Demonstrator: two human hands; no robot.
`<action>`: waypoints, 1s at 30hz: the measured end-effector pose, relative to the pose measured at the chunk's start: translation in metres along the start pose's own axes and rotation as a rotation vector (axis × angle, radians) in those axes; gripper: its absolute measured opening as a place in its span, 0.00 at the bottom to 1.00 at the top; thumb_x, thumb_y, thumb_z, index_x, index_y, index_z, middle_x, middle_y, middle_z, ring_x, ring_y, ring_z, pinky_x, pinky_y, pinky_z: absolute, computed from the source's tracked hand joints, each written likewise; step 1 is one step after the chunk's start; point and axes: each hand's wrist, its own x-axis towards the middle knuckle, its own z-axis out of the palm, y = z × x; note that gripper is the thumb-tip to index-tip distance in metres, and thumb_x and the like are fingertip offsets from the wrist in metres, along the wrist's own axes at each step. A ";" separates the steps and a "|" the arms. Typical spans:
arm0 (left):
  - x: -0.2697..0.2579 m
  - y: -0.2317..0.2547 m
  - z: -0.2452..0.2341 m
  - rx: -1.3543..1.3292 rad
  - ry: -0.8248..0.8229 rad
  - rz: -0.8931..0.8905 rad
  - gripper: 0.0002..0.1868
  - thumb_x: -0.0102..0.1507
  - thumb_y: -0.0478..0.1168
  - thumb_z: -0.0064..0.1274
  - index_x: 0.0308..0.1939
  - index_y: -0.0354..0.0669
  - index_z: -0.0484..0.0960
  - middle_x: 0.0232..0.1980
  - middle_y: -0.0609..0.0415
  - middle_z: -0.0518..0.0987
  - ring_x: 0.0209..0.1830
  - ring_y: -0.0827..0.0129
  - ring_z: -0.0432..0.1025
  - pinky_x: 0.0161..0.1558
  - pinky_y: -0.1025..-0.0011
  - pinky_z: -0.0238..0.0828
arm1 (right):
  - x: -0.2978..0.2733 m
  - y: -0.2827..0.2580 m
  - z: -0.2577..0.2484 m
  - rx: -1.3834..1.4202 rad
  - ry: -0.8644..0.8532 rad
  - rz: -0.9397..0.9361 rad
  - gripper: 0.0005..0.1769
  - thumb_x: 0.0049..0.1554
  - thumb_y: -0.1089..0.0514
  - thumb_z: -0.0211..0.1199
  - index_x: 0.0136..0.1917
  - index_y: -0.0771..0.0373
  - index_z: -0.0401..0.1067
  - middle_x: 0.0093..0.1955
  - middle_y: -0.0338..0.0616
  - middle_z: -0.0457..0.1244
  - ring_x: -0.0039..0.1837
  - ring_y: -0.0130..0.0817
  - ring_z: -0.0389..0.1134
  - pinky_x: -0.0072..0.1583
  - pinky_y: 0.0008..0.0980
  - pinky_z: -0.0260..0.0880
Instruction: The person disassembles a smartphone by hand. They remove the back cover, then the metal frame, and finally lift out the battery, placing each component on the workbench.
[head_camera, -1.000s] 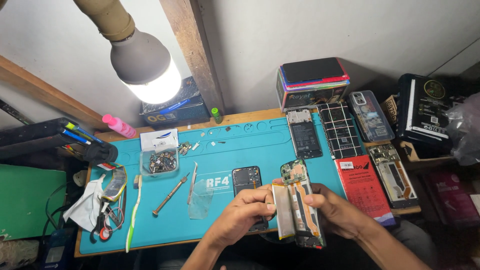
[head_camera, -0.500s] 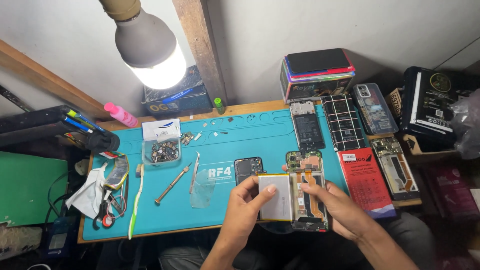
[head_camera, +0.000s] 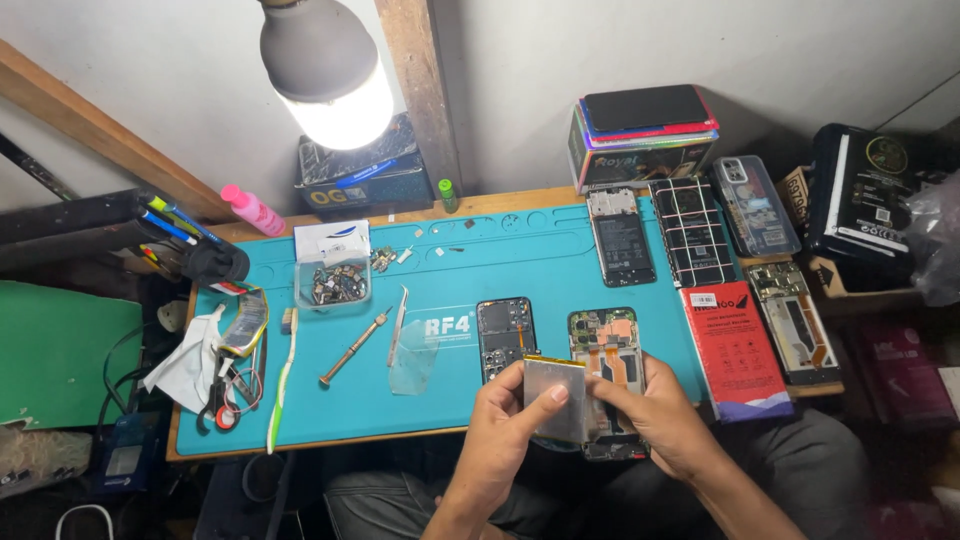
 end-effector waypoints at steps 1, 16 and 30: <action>-0.001 -0.005 -0.003 0.029 -0.061 0.052 0.17 0.63 0.41 0.66 0.54 0.36 0.87 0.47 0.52 0.88 0.45 0.70 0.79 0.51 0.70 0.81 | 0.000 0.002 0.000 -0.076 -0.017 -0.063 0.14 0.58 0.66 0.72 0.58 0.67 0.80 0.49 0.50 0.74 0.45 0.37 0.70 0.45 0.36 0.67; -0.034 0.025 -0.051 -0.315 0.364 0.024 0.23 0.66 0.33 0.54 0.67 0.35 0.82 0.56 0.43 0.87 0.52 0.59 0.79 0.54 0.65 0.75 | 0.043 -0.044 0.023 -0.344 0.060 -0.155 0.45 0.57 0.66 0.68 0.84 0.55 0.56 0.63 0.54 0.73 0.57 0.42 0.77 0.56 0.42 0.80; -0.048 0.009 -0.077 -0.207 0.465 0.025 0.23 0.62 0.29 0.59 0.62 0.29 0.85 0.50 0.38 0.90 0.47 0.60 0.81 0.54 0.64 0.78 | 0.159 -0.044 0.057 -0.695 0.099 -0.551 0.50 0.54 0.64 0.65 0.87 0.57 0.55 0.71 0.44 0.70 0.64 0.39 0.73 0.63 0.38 0.71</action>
